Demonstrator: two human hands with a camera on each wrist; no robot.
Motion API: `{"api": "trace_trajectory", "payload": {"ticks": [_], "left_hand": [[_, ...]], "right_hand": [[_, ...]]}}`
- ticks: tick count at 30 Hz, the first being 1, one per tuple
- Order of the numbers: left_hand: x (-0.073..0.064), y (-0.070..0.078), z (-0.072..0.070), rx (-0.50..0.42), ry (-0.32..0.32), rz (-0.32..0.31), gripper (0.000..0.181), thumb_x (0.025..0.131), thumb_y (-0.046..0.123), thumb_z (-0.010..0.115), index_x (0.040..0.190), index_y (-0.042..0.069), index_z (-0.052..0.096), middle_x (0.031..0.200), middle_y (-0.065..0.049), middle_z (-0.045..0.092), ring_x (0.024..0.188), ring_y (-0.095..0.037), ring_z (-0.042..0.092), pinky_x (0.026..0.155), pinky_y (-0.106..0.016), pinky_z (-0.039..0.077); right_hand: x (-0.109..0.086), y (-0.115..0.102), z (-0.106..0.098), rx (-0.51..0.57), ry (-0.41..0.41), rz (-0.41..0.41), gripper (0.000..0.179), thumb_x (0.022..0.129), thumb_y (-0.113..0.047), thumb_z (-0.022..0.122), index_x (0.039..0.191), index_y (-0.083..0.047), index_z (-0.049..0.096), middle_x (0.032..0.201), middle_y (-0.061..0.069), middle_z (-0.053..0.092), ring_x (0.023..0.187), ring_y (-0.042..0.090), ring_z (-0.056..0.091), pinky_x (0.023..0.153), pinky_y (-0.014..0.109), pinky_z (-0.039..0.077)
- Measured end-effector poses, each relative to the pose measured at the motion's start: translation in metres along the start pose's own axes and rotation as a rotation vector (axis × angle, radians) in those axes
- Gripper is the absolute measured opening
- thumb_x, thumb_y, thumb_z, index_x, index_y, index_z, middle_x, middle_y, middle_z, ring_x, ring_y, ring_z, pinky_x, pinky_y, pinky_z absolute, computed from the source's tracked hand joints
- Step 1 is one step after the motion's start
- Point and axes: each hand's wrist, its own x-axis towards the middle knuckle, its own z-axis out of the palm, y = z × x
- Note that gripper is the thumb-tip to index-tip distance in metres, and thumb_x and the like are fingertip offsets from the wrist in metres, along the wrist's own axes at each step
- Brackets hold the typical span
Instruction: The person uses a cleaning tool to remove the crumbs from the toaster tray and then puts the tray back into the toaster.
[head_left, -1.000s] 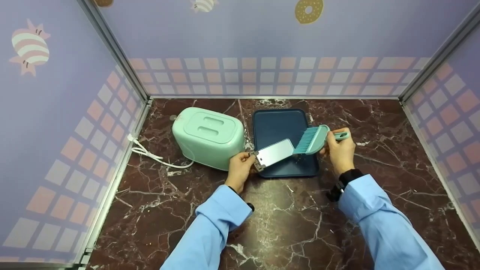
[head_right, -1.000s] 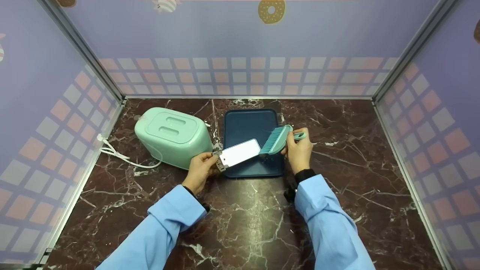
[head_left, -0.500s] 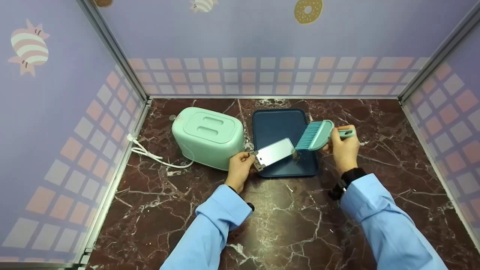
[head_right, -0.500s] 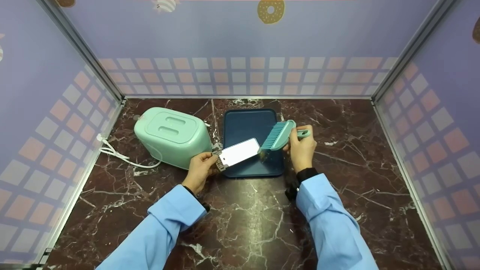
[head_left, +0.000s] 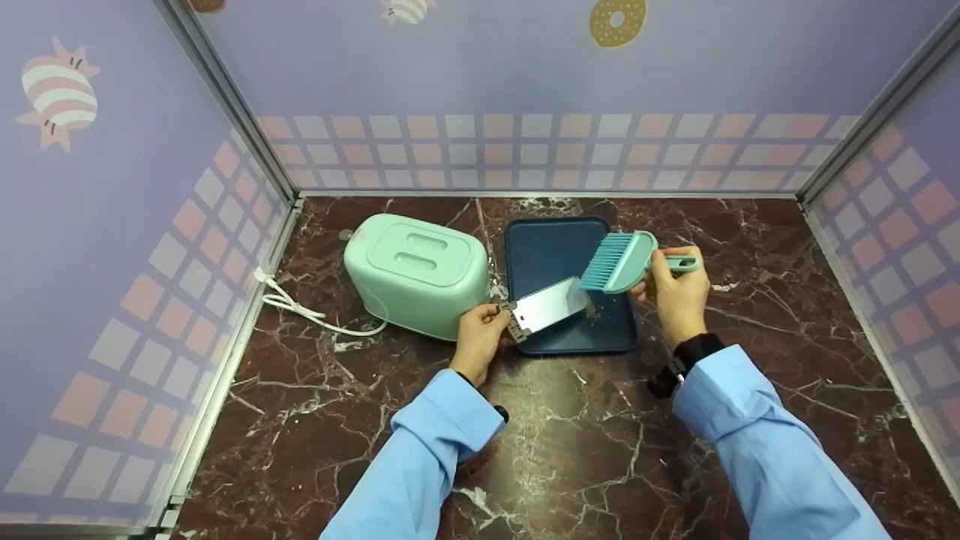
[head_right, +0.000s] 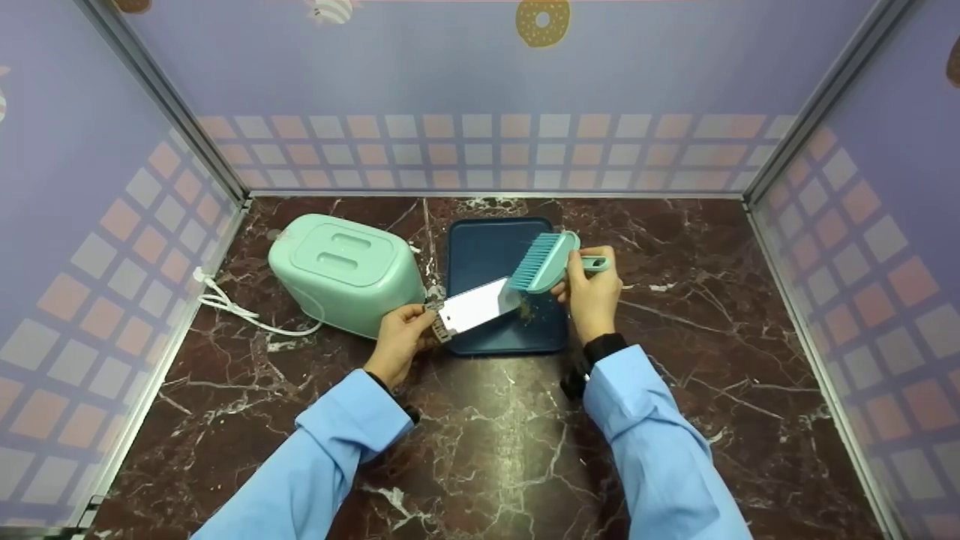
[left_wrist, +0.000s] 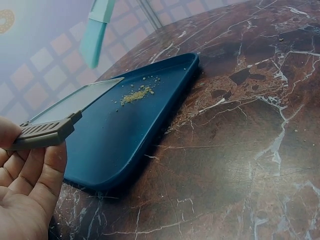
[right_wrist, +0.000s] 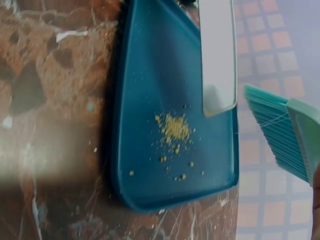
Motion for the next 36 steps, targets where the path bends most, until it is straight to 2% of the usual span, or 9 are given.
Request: {"api": "trace_trajectory", "payload": {"ticks": [10, 18, 23, 30, 36], "left_hand": [[0.001, -0.002, 0.001, -0.031, -0.010, 0.008, 0.011, 0.100, 0.009, 0.062, 0.100, -0.002, 0.064, 0.079, -0.001, 0.054, 0.065, -0.012, 0.049, 0.064, -0.030, 0.044], [-0.001, -0.001, 0.001, -0.025, -0.041, -0.011, 0.012, 0.102, 0.011, 0.061, 0.099, 0.000, 0.064, 0.074, -0.001, 0.052, 0.058, -0.012, 0.043, 0.061, -0.033, 0.040], [-0.002, -0.001, 0.002, -0.014, -0.046, -0.014, 0.010, 0.102, 0.011, 0.062, 0.096, 0.002, 0.063, 0.073, 0.000, 0.050, 0.058, -0.011, 0.040, 0.058, -0.029, 0.037], [-0.004, 0.002, 0.004, 0.008, -0.055, -0.017, 0.010, 0.102, 0.013, 0.063, 0.102, 0.003, 0.064, 0.084, -0.001, 0.052, 0.066, -0.013, 0.043, 0.063, -0.029, 0.038], [-0.004, 0.001, 0.005, -0.018, -0.067, -0.021, 0.012, 0.103, 0.012, 0.062, 0.093, 0.006, 0.058, 0.077, -0.001, 0.046, 0.063, -0.014, 0.040, 0.063, -0.033, 0.037]], "right_hand": [[-0.010, -0.011, 0.026, 0.192, -0.133, -0.035, 0.027, 0.104, -0.024, 0.061, 0.117, -0.004, 0.047, 0.077, 0.011, 0.061, 0.055, 0.016, 0.065, 0.049, 0.026, 0.053], [-0.019, -0.015, 0.045, 0.174, -0.281, -0.061, 0.034, 0.103, -0.030, 0.061, 0.119, -0.003, 0.048, 0.080, 0.013, 0.068, 0.060, 0.017, 0.065, 0.055, 0.030, 0.054], [-0.024, -0.016, 0.053, 0.170, -0.349, -0.065, 0.031, 0.105, -0.027, 0.060, 0.120, -0.003, 0.049, 0.079, 0.016, 0.066, 0.059, 0.019, 0.065, 0.054, 0.029, 0.052], [-0.025, -0.013, 0.061, 0.140, -0.384, -0.080, 0.028, 0.105, -0.023, 0.059, 0.119, -0.001, 0.049, 0.076, 0.017, 0.065, 0.056, 0.021, 0.063, 0.052, 0.027, 0.051], [-0.025, -0.011, 0.062, 0.067, -0.398, -0.097, 0.033, 0.106, -0.021, 0.057, 0.123, 0.005, 0.048, 0.078, 0.027, 0.063, 0.058, 0.024, 0.062, 0.053, 0.029, 0.051]]}}
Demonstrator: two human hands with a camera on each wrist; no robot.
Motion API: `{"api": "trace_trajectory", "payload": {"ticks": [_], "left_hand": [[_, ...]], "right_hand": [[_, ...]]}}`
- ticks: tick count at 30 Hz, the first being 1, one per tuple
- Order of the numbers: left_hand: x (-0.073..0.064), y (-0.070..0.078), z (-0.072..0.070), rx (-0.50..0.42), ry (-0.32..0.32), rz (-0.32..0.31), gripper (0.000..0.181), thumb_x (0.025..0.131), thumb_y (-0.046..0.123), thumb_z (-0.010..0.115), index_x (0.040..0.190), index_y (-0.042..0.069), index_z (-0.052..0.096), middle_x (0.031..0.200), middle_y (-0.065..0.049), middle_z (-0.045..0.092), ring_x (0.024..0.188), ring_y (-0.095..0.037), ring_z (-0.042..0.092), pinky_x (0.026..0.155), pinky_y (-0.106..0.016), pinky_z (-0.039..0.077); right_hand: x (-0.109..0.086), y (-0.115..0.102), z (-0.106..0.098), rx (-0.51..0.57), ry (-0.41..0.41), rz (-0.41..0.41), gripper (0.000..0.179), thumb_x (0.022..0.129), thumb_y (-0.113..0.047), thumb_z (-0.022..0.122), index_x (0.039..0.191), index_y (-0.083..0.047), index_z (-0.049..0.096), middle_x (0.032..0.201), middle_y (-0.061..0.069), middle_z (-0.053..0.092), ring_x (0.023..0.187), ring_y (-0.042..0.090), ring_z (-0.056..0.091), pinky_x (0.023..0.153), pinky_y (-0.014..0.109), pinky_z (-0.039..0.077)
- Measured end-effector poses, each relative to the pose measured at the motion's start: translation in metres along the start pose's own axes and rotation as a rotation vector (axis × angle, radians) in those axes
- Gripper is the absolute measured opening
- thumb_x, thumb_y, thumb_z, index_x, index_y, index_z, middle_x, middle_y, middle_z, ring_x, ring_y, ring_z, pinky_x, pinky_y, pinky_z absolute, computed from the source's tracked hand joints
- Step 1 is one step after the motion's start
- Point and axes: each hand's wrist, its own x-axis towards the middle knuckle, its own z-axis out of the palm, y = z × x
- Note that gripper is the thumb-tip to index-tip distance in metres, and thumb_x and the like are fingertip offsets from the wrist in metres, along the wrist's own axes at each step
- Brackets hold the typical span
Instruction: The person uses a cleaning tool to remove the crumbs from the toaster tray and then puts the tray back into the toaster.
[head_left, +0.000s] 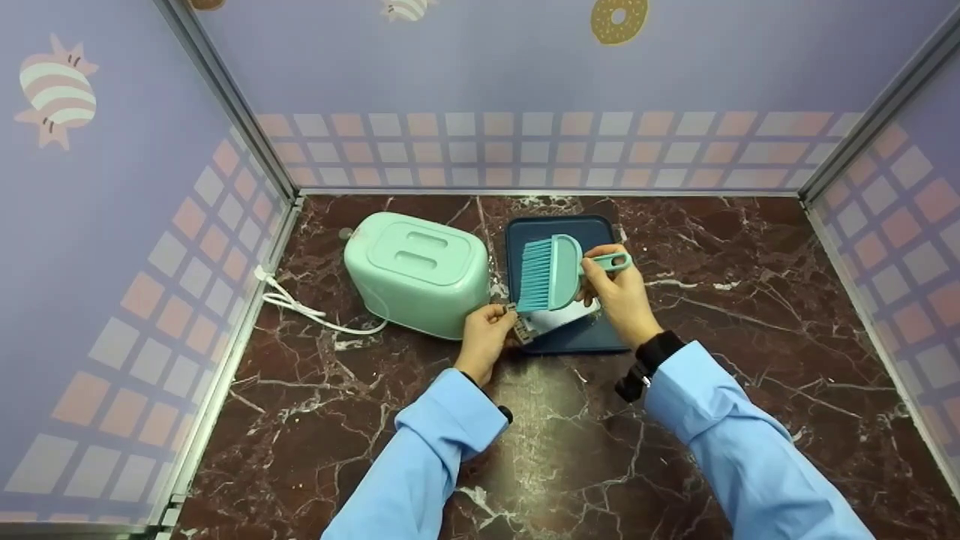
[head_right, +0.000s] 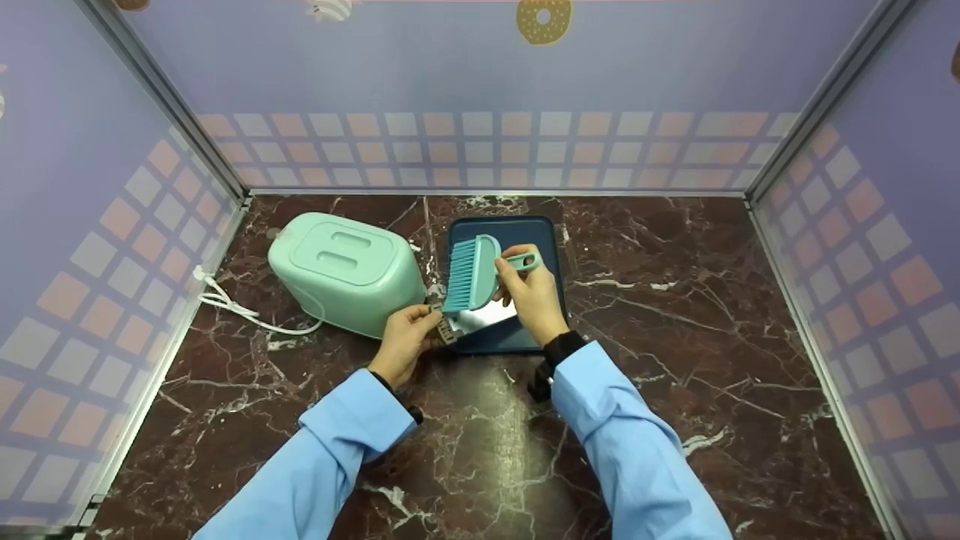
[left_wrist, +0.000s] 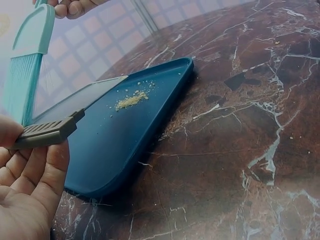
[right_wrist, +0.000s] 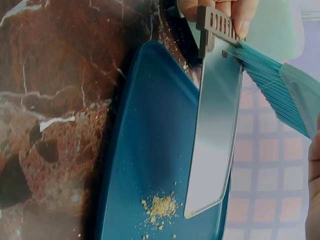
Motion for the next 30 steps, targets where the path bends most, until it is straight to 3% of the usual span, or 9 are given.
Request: {"api": "trace_trajectory", "payload": {"ticks": [5, 12, 14, 22, 30], "left_hand": [[0.001, 0.000, 0.001, 0.002, 0.004, 0.004, 0.008, 0.102, 0.011, 0.062, 0.099, 0.003, 0.063, 0.080, -0.001, 0.054, 0.065, -0.013, 0.046, 0.064, -0.032, 0.041], [0.002, -0.001, 0.002, -0.005, 0.003, 0.008, 0.010, 0.101, 0.009, 0.062, 0.094, 0.003, 0.062, 0.076, -0.001, 0.054, 0.064, -0.015, 0.048, 0.067, -0.040, 0.045], [0.001, 0.000, 0.002, -0.004, 0.006, 0.007, 0.009, 0.101, 0.009, 0.062, 0.095, 0.003, 0.064, 0.077, -0.001, 0.056, 0.064, -0.014, 0.049, 0.068, -0.041, 0.046], [0.001, 0.000, 0.000, 0.010, 0.007, 0.021, 0.010, 0.102, 0.010, 0.062, 0.100, 0.001, 0.065, 0.079, -0.001, 0.057, 0.064, -0.012, 0.048, 0.064, -0.032, 0.044], [0.002, 0.000, -0.001, 0.017, 0.022, 0.029, 0.012, 0.101, 0.010, 0.063, 0.101, -0.002, 0.065, 0.078, 0.001, 0.054, 0.062, -0.010, 0.046, 0.058, -0.025, 0.040]], "right_hand": [[0.001, 0.002, -0.005, -0.055, 0.023, 0.028, 0.031, 0.106, -0.018, 0.056, 0.124, 0.005, 0.048, 0.079, 0.029, 0.063, 0.059, 0.025, 0.062, 0.053, 0.029, 0.051], [-0.006, -0.017, -0.009, -0.151, 0.036, 0.034, 0.029, 0.108, -0.011, 0.052, 0.125, 0.010, 0.047, 0.083, 0.037, 0.062, 0.069, 0.053, 0.062, 0.057, 0.037, 0.055], [-0.008, -0.023, -0.011, -0.162, 0.041, 0.032, 0.029, 0.108, -0.012, 0.052, 0.125, 0.011, 0.047, 0.084, 0.037, 0.062, 0.071, 0.054, 0.061, 0.058, 0.038, 0.056], [-0.009, -0.022, -0.022, -0.151, 0.094, 0.044, 0.025, 0.107, -0.010, 0.054, 0.123, 0.007, 0.048, 0.082, 0.031, 0.062, 0.061, 0.033, 0.065, 0.055, 0.029, 0.055], [-0.007, -0.017, -0.036, -0.272, 0.156, 0.060, 0.032, 0.108, -0.016, 0.052, 0.128, 0.009, 0.048, 0.086, 0.032, 0.063, 0.060, 0.023, 0.065, 0.055, 0.027, 0.054]]}}
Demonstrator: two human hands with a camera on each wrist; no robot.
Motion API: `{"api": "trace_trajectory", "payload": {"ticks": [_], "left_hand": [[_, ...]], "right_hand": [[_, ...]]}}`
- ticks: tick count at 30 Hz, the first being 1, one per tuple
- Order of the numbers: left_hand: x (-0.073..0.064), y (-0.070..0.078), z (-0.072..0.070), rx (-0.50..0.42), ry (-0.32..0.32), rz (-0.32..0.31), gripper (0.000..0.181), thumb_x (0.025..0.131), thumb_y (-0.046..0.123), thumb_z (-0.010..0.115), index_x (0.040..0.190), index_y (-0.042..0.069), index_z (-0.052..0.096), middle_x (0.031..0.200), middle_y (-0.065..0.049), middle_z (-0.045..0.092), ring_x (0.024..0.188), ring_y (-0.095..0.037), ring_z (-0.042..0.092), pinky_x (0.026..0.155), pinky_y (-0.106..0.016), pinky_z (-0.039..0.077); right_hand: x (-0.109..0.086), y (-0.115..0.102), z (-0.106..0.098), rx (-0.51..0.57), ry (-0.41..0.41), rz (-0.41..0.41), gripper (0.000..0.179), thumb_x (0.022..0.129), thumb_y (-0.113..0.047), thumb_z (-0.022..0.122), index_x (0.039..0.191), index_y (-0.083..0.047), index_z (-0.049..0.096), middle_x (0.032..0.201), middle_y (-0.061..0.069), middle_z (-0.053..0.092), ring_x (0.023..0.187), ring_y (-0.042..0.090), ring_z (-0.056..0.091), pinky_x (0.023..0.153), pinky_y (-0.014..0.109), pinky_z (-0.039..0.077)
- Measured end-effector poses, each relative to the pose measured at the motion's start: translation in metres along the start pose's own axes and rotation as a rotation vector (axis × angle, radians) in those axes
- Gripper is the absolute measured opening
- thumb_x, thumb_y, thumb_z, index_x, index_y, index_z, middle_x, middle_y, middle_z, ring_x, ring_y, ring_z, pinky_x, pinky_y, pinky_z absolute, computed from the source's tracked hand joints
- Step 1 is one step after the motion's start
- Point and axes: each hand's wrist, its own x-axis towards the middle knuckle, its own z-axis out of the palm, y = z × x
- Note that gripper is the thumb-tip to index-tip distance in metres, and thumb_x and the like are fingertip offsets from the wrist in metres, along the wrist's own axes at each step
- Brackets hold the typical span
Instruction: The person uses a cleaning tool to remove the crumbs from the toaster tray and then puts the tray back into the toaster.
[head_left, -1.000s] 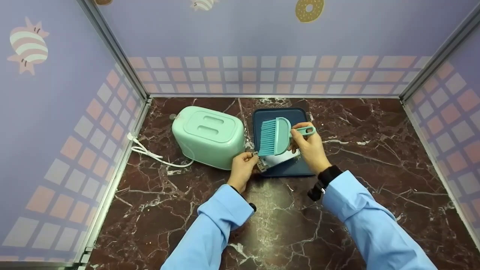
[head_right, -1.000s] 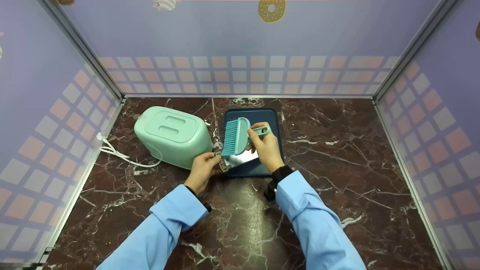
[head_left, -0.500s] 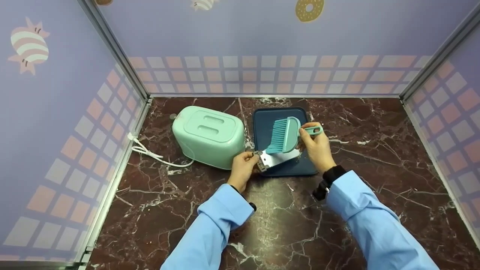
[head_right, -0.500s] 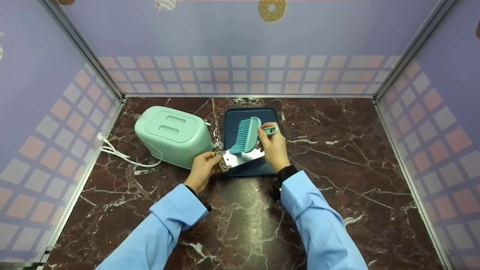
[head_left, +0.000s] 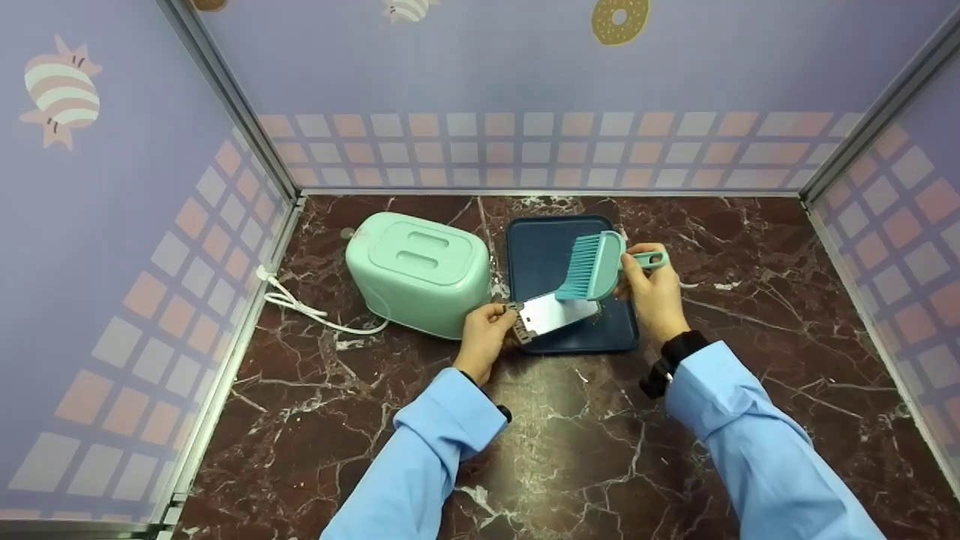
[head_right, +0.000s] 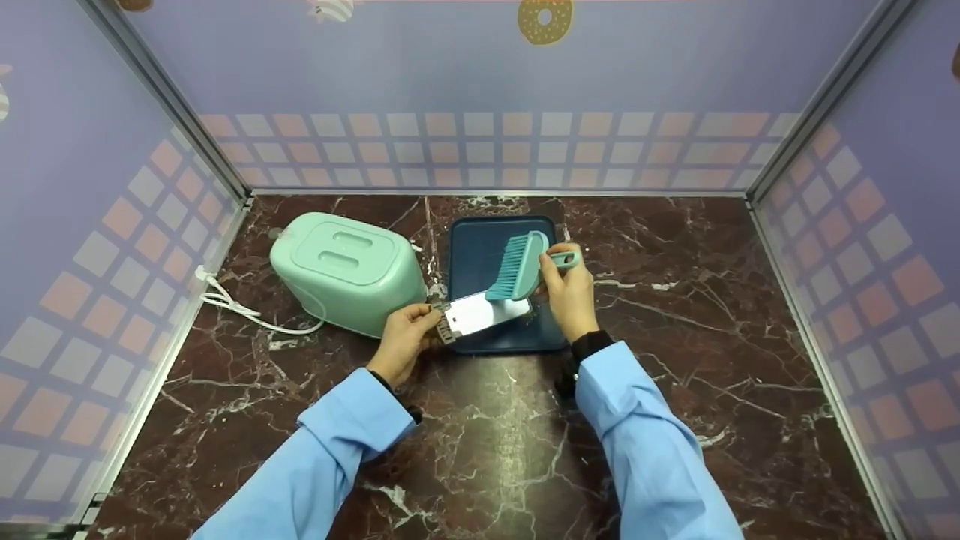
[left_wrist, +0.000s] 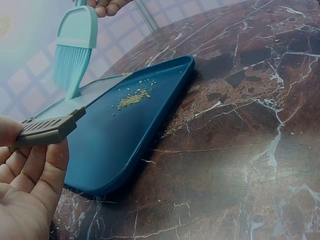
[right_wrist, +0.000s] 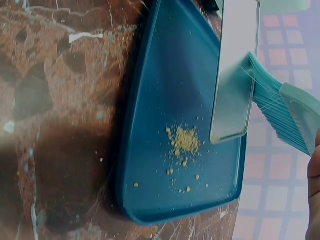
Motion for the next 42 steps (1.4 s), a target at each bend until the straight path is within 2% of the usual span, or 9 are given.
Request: {"api": "trace_trajectory", "payload": {"ticks": [6, 9, 12, 17, 22, 30, 35, 38, 42], "left_hand": [[0.001, -0.001, -0.001, 0.007, -0.008, -0.005, 0.015, 0.102, 0.011, 0.063, 0.106, -0.003, 0.065, 0.081, -0.001, 0.055, 0.064, -0.012, 0.045, 0.061, -0.028, 0.040], [0.000, -0.001, -0.002, 0.010, -0.013, -0.009, 0.016, 0.102, 0.012, 0.063, 0.107, -0.003, 0.065, 0.084, -0.002, 0.056, 0.066, -0.013, 0.046, 0.063, -0.030, 0.040], [0.000, -0.001, -0.003, 0.010, -0.014, -0.006, 0.015, 0.102, 0.011, 0.063, 0.106, -0.003, 0.065, 0.084, -0.002, 0.056, 0.067, -0.013, 0.046, 0.064, -0.030, 0.041], [0.000, -0.001, -0.003, 0.031, -0.008, -0.004, 0.014, 0.102, 0.011, 0.063, 0.107, -0.002, 0.065, 0.085, -0.002, 0.057, 0.069, -0.013, 0.048, 0.064, -0.028, 0.041], [0.000, -0.001, -0.003, 0.048, -0.006, -0.007, 0.015, 0.102, 0.011, 0.062, 0.110, -0.002, 0.066, 0.087, -0.002, 0.057, 0.071, -0.013, 0.048, 0.065, -0.027, 0.042], [0.000, 0.000, -0.003, 0.047, 0.000, 0.005, 0.019, 0.102, 0.011, 0.063, 0.113, -0.004, 0.066, 0.088, -0.002, 0.058, 0.070, -0.013, 0.047, 0.064, -0.026, 0.041], [0.000, -0.001, -0.003, 0.044, -0.001, 0.011, 0.017, 0.102, 0.011, 0.062, 0.111, -0.004, 0.066, 0.077, 0.000, 0.052, 0.062, -0.012, 0.043, 0.059, -0.026, 0.038], [0.000, -0.001, -0.002, 0.041, 0.001, 0.004, 0.016, 0.102, 0.010, 0.062, 0.109, -0.003, 0.065, 0.076, 0.000, 0.050, 0.062, -0.012, 0.042, 0.060, -0.026, 0.038], [0.001, 0.000, -0.001, 0.040, 0.009, -0.006, 0.015, 0.101, 0.011, 0.063, 0.108, -0.003, 0.065, 0.087, -0.002, 0.055, 0.072, -0.013, 0.047, 0.065, -0.026, 0.041]], "right_hand": [[0.012, 0.030, -0.009, -0.016, 0.057, -0.001, 0.036, 0.108, -0.023, 0.054, 0.128, 0.005, 0.049, 0.079, 0.021, 0.064, 0.057, 0.018, 0.064, 0.054, 0.030, 0.055], [0.014, 0.038, -0.012, -0.020, 0.083, -0.001, 0.038, 0.107, -0.028, 0.055, 0.127, 0.004, 0.048, 0.078, 0.014, 0.063, 0.056, 0.013, 0.063, 0.053, 0.027, 0.054], [0.014, 0.041, -0.016, -0.040, 0.098, 0.003, 0.039, 0.107, -0.030, 0.055, 0.127, 0.002, 0.048, 0.079, 0.016, 0.064, 0.057, 0.013, 0.062, 0.053, 0.025, 0.054], [0.014, 0.042, -0.020, -0.078, 0.130, 0.037, 0.040, 0.107, -0.034, 0.054, 0.129, -0.002, 0.049, 0.080, 0.011, 0.064, 0.061, 0.019, 0.065, 0.056, 0.026, 0.054], [0.013, 0.044, -0.022, -0.092, 0.174, 0.032, 0.038, 0.107, -0.034, 0.054, 0.127, -0.002, 0.050, 0.079, 0.010, 0.064, 0.063, 0.026, 0.066, 0.056, 0.027, 0.055], [0.013, 0.040, -0.023, -0.062, 0.212, 0.014, 0.040, 0.107, -0.034, 0.053, 0.129, -0.001, 0.050, 0.079, 0.013, 0.064, 0.063, 0.027, 0.064, 0.055, 0.028, 0.052], [0.012, 0.034, -0.019, -0.007, 0.220, 0.029, 0.036, 0.107, -0.032, 0.054, 0.130, -0.004, 0.050, 0.080, 0.013, 0.064, 0.062, 0.023, 0.064, 0.056, 0.027, 0.053], [0.009, 0.022, -0.014, 0.038, 0.199, 0.027, 0.035, 0.107, -0.026, 0.054, 0.130, -0.001, 0.049, 0.081, 0.017, 0.065, 0.061, 0.020, 0.063, 0.056, 0.027, 0.053], [0.001, 0.000, -0.006, 0.086, 0.151, -0.015, 0.032, 0.108, -0.019, 0.054, 0.129, 0.005, 0.048, 0.083, 0.022, 0.066, 0.060, 0.018, 0.064, 0.056, 0.028, 0.054]]}}
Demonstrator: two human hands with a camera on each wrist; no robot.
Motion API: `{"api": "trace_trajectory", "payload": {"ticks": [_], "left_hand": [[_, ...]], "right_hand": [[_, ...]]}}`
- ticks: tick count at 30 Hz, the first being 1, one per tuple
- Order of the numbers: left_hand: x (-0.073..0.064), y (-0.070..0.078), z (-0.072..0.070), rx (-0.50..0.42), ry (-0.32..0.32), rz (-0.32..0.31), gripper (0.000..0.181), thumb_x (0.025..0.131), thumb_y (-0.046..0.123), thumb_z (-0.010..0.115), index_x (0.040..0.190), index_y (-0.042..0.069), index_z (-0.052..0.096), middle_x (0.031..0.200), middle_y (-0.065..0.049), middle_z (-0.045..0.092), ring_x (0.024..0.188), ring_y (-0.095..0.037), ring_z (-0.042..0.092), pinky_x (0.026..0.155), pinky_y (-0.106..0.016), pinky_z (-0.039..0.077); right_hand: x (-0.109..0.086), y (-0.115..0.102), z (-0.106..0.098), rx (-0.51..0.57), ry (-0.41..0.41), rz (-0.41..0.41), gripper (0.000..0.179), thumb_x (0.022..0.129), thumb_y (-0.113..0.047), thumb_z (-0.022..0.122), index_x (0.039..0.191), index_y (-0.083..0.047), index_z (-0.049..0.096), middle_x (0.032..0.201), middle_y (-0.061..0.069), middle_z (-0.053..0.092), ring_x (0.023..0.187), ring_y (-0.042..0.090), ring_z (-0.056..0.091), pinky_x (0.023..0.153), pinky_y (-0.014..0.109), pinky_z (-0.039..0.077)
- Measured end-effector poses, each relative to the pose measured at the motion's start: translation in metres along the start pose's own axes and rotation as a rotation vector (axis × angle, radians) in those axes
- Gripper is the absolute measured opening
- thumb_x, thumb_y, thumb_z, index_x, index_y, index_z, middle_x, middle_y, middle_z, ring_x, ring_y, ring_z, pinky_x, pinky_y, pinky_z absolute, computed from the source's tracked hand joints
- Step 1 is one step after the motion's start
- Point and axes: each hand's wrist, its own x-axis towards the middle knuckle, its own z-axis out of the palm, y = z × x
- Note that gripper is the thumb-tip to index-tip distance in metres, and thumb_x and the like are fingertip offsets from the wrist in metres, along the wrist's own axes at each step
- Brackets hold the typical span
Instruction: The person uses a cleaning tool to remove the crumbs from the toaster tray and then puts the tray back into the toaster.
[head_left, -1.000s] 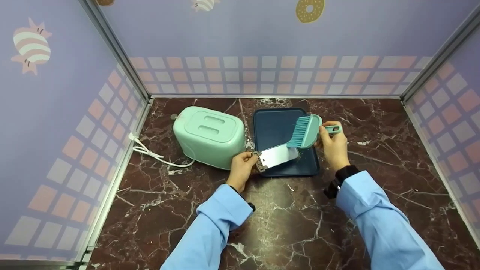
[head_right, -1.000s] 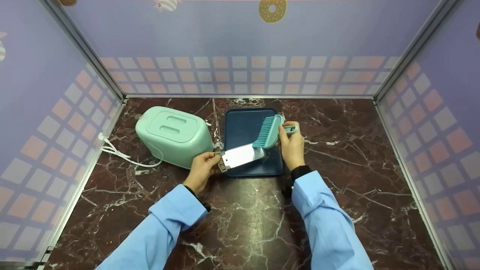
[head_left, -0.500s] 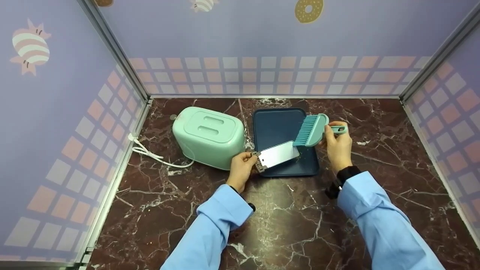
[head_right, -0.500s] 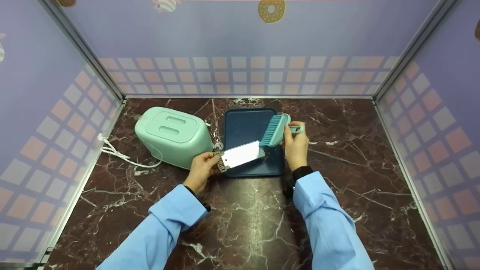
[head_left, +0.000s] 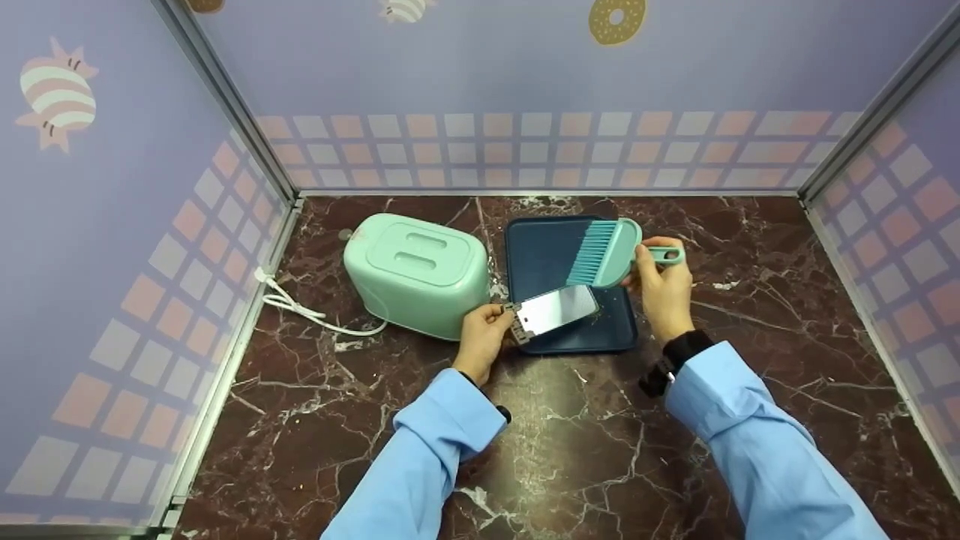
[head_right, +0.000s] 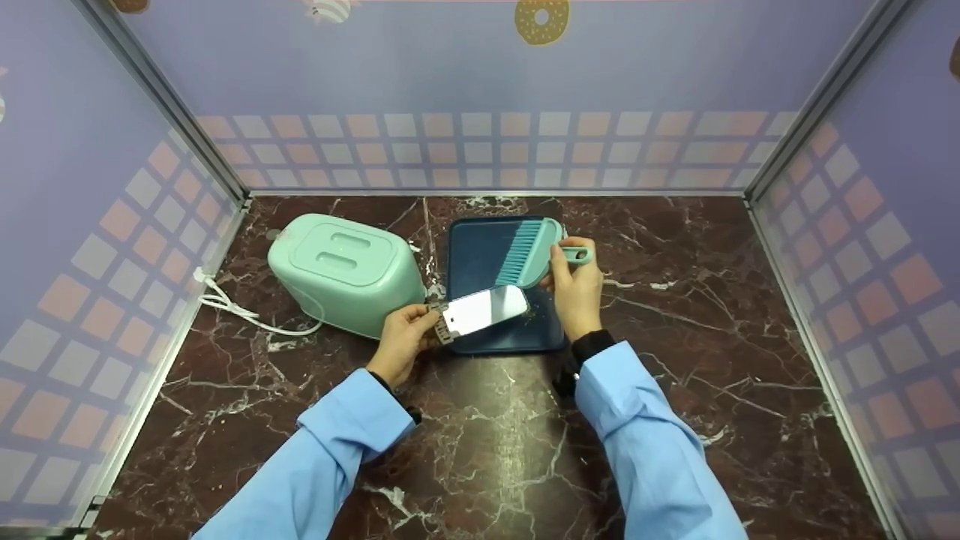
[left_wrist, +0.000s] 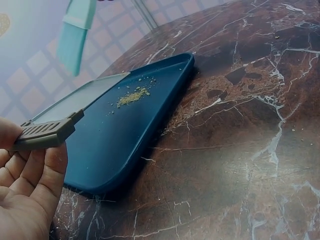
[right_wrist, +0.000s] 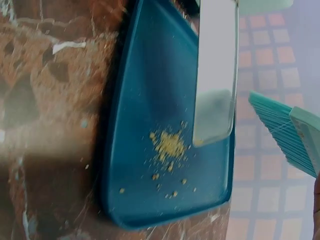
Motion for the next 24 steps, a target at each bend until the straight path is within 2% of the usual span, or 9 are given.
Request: {"api": "trace_trajectory", "payload": {"ticks": [3, 5, 8, 12, 19, 24], "left_hand": [[-0.001, 0.001, 0.000, -0.003, -0.002, -0.008, 0.015, 0.102, 0.012, 0.063, 0.106, -0.002, 0.065, 0.092, -0.004, 0.057, 0.075, -0.014, 0.049, 0.067, -0.027, 0.042], [-0.001, 0.001, 0.000, -0.006, -0.002, -0.006, 0.014, 0.102, 0.012, 0.063, 0.104, -0.001, 0.065, 0.091, -0.003, 0.057, 0.074, -0.014, 0.049, 0.067, -0.027, 0.042], [0.000, 0.000, 0.001, -0.014, -0.004, 0.005, 0.013, 0.101, 0.012, 0.063, 0.103, -0.001, 0.065, 0.080, -0.001, 0.053, 0.067, -0.012, 0.045, 0.062, -0.026, 0.039], [0.000, -0.002, 0.001, -0.029, -0.004, 0.010, 0.014, 0.101, 0.010, 0.063, 0.103, -0.003, 0.065, 0.071, 0.001, 0.048, 0.060, -0.012, 0.041, 0.058, -0.026, 0.037], [0.000, 0.001, 0.001, -0.015, 0.003, -0.026, 0.017, 0.101, 0.013, 0.063, 0.109, -0.002, 0.067, 0.092, -0.003, 0.060, 0.075, -0.014, 0.050, 0.067, -0.026, 0.043], [-0.002, 0.001, 0.001, -0.021, -0.013, -0.020, 0.011, 0.102, 0.013, 0.062, 0.098, 0.003, 0.064, 0.084, -0.003, 0.055, 0.071, -0.015, 0.045, 0.065, -0.029, 0.039]], "right_hand": [[-0.004, -0.009, 0.006, 0.027, -0.035, -0.041, 0.031, 0.108, -0.016, 0.053, 0.127, 0.007, 0.047, 0.083, 0.025, 0.066, 0.060, 0.018, 0.065, 0.056, 0.027, 0.054], [-0.004, -0.007, 0.009, 0.056, -0.054, -0.054, 0.030, 0.107, -0.015, 0.053, 0.126, 0.007, 0.047, 0.084, 0.027, 0.066, 0.060, 0.018, 0.065, 0.055, 0.028, 0.054], [-0.002, 0.002, 0.015, 0.092, -0.077, -0.060, 0.030, 0.107, -0.017, 0.054, 0.126, 0.005, 0.047, 0.084, 0.029, 0.064, 0.060, 0.019, 0.064, 0.057, 0.032, 0.055], [-0.002, 0.009, 0.021, 0.139, -0.121, -0.048, 0.032, 0.106, -0.024, 0.056, 0.125, 0.001, 0.048, 0.085, 0.023, 0.066, 0.062, 0.020, 0.064, 0.059, 0.031, 0.055], [-0.009, 0.007, 0.031, 0.216, -0.203, -0.069, 0.032, 0.105, -0.026, 0.059, 0.122, -0.001, 0.050, 0.080, 0.020, 0.065, 0.060, 0.022, 0.063, 0.056, 0.031, 0.052], [-0.012, 0.005, 0.038, 0.241, -0.249, -0.070, 0.028, 0.105, -0.021, 0.060, 0.121, -0.001, 0.051, 0.078, 0.020, 0.063, 0.058, 0.023, 0.062, 0.054, 0.029, 0.051]]}}
